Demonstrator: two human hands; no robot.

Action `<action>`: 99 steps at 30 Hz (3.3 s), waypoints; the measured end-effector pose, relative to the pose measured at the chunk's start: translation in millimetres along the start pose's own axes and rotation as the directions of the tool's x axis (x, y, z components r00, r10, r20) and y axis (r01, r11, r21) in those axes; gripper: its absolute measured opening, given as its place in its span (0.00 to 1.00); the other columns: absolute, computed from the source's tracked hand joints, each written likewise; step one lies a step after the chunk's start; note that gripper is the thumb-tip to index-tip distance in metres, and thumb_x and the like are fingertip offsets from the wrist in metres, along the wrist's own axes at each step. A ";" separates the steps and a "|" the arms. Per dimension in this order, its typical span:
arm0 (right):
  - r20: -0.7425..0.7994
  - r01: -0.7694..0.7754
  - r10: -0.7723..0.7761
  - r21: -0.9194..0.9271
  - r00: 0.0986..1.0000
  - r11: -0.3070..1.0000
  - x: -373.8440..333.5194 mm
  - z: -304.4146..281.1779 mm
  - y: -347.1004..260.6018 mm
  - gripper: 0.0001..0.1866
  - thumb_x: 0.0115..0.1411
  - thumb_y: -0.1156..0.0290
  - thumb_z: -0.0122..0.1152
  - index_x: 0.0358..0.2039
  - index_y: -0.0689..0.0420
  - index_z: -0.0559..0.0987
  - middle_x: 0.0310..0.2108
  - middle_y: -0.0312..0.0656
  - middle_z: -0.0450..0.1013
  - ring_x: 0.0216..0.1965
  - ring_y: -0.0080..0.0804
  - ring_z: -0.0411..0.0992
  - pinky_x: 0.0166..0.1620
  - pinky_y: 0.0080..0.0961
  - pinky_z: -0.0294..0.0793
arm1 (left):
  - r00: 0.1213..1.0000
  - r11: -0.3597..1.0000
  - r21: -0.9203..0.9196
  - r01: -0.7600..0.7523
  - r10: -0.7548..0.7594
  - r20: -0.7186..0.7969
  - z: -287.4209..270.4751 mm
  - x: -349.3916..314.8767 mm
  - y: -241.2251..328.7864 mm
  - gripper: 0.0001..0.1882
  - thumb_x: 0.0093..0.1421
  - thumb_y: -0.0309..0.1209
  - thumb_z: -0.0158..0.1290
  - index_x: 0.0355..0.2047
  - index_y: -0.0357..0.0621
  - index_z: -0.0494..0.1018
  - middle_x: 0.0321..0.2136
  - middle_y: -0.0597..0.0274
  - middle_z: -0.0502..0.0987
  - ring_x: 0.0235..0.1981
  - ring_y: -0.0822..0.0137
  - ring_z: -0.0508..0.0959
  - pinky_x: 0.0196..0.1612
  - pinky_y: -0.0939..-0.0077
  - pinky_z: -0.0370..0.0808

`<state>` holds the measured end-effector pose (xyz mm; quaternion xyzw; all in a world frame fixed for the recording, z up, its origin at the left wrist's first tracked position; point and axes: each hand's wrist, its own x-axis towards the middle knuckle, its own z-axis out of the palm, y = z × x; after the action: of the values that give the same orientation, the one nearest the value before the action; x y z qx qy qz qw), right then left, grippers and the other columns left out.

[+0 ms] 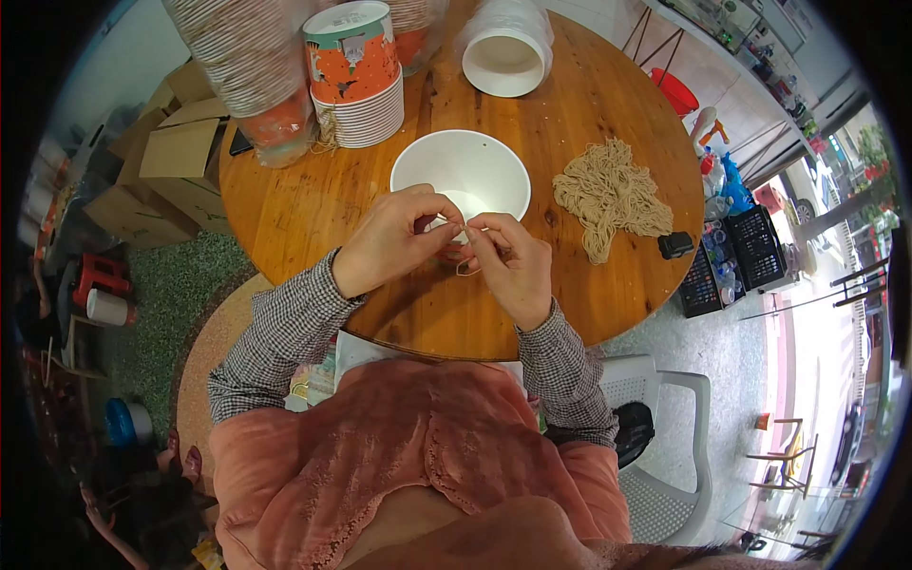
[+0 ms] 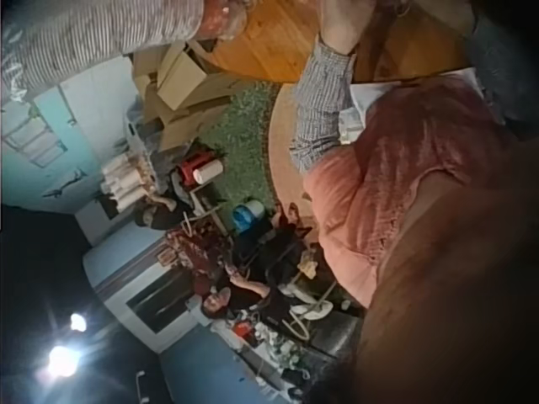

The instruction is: The recorder is threading and tying strings through holes in paper buckets to create handles.

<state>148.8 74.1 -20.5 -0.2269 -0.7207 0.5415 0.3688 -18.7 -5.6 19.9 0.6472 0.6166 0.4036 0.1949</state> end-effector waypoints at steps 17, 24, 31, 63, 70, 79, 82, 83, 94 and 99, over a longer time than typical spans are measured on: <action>-0.031 0.044 -0.045 -0.008 0.999 0.999 -9.6 -1.9 -0.1 0.04 0.63 0.76 0.53 0.33 0.63 0.70 0.19 0.37 0.72 0.21 0.17 0.69 0.24 0.15 0.68 | 0.986 0.992 -0.118 -0.047 0.027 -0.165 9.3 -8.4 -17.8 0.03 0.56 0.22 0.55 0.28 0.36 0.72 0.21 0.62 0.72 0.17 0.73 0.67 0.21 0.78 0.65; 0.074 0.024 -0.018 -0.077 0.997 0.997 -4.9 -14.3 -16.9 0.03 0.63 0.76 0.53 0.34 0.62 0.71 0.20 0.36 0.72 0.21 0.16 0.68 0.24 0.15 0.67 | 0.982 0.980 -0.142 -0.142 0.122 -0.143 2.0 -6.1 2.8 0.07 0.55 0.24 0.58 0.35 0.37 0.76 0.24 0.61 0.74 0.21 0.74 0.69 0.23 0.80 0.66; 0.116 -0.027 0.034 -0.060 0.993 0.998 0.9 -10.9 -32.4 0.04 0.63 0.76 0.53 0.38 0.61 0.70 0.20 0.35 0.72 0.22 0.15 0.68 0.25 0.14 0.68 | 0.964 0.969 -0.051 -0.240 0.232 -0.126 1.0 -1.8 3.3 0.04 0.53 0.22 0.59 0.30 0.38 0.77 0.27 0.58 0.77 0.24 0.64 0.75 0.26 0.76 0.71; 0.280 -0.138 -0.112 0.735 0.953 0.664 -5.8 -29.3 -84.4 0.09 0.62 0.81 0.48 0.43 0.61 0.71 0.37 0.49 0.74 0.28 0.30 0.75 0.27 0.21 0.74 | 0.932 0.954 -0.163 -0.251 0.192 -0.309 -14.9 -45.5 10.7 0.13 0.57 0.24 0.52 0.44 0.37 0.74 0.42 0.56 0.78 0.45 0.61 0.75 0.49 0.68 0.69; 0.198 -0.133 -0.041 0.783 0.979 0.607 2.0 -22.7 -58.1 0.08 0.63 0.81 0.48 0.42 0.63 0.72 0.39 0.47 0.75 0.30 0.28 0.74 0.35 0.22 0.75 | 0.994 0.672 -0.739 0.047 -0.105 -0.033 16.6 -63.8 -5.9 0.10 0.67 0.28 0.45 0.40 0.33 0.73 0.26 0.65 0.74 0.27 0.79 0.72 0.33 0.85 0.70; 0.215 -0.164 0.136 0.121 0.967 0.979 -25.5 -15.8 -43.5 0.14 0.65 0.76 0.49 0.51 0.61 0.71 0.44 0.43 0.74 0.32 0.24 0.76 0.33 0.18 0.75 | 0.952 0.956 0.038 -0.292 0.294 -0.089 -1.6 -67.4 9.8 0.05 0.55 0.26 0.56 0.30 0.38 0.74 0.26 0.56 0.77 0.28 0.55 0.76 0.32 0.65 0.70; 0.420 -0.420 0.264 0.340 0.868 0.841 -21.8 11.5 -48.5 0.17 0.65 0.73 0.50 0.54 0.60 0.66 0.39 0.43 0.74 0.31 0.25 0.76 0.33 0.20 0.76 | 0.937 0.943 0.104 -0.316 0.328 -0.123 -4.4 -61.3 11.3 0.03 0.55 0.25 0.55 0.30 0.38 0.74 0.25 0.56 0.76 0.27 0.55 0.76 0.31 0.66 0.70; 0.422 -0.421 0.263 0.342 0.868 0.840 -21.5 14.8 -42.4 0.17 0.65 0.73 0.50 0.54 0.60 0.66 0.39 0.43 0.74 0.31 0.25 0.76 0.33 0.20 0.76 | 0.938 0.944 0.106 -0.314 0.326 -0.122 -5.3 -61.1 10.0 0.03 0.55 0.25 0.55 0.30 0.38 0.74 0.25 0.56 0.76 0.27 0.55 0.76 0.31 0.66 0.70; 0.125 -0.187 0.166 0.183 0.978 0.965 -29.0 18.8 -29.8 0.01 0.60 0.78 0.57 0.32 0.61 0.76 0.23 0.25 0.69 0.24 0.07 0.62 0.27 0.08 0.60 | 0.958 0.782 -0.621 0.051 -0.214 -0.190 8.6 -71.1 -20.4 0.13 0.66 0.30 0.46 0.29 0.34 0.73 0.21 0.67 0.71 0.22 0.77 0.68 0.27 0.82 0.66; 0.113 -0.162 0.144 0.177 0.983 0.971 -29.3 21.7 -22.4 0.01 0.60 0.78 0.57 0.32 0.61 0.75 0.21 0.23 0.66 0.23 0.06 0.60 0.26 0.08 0.59 | 0.962 0.947 -0.285 -0.146 0.069 -0.263 20.2 -59.1 -11.3 0.05 0.59 0.24 0.53 0.29 0.33 0.72 0.23 0.56 0.70 0.25 0.63 0.71 0.29 0.75 0.67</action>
<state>151.9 32.5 -10.8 -0.2193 -0.6650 0.6436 0.3090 -5.4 -55.3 -17.3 0.5867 0.5307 0.5814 0.1899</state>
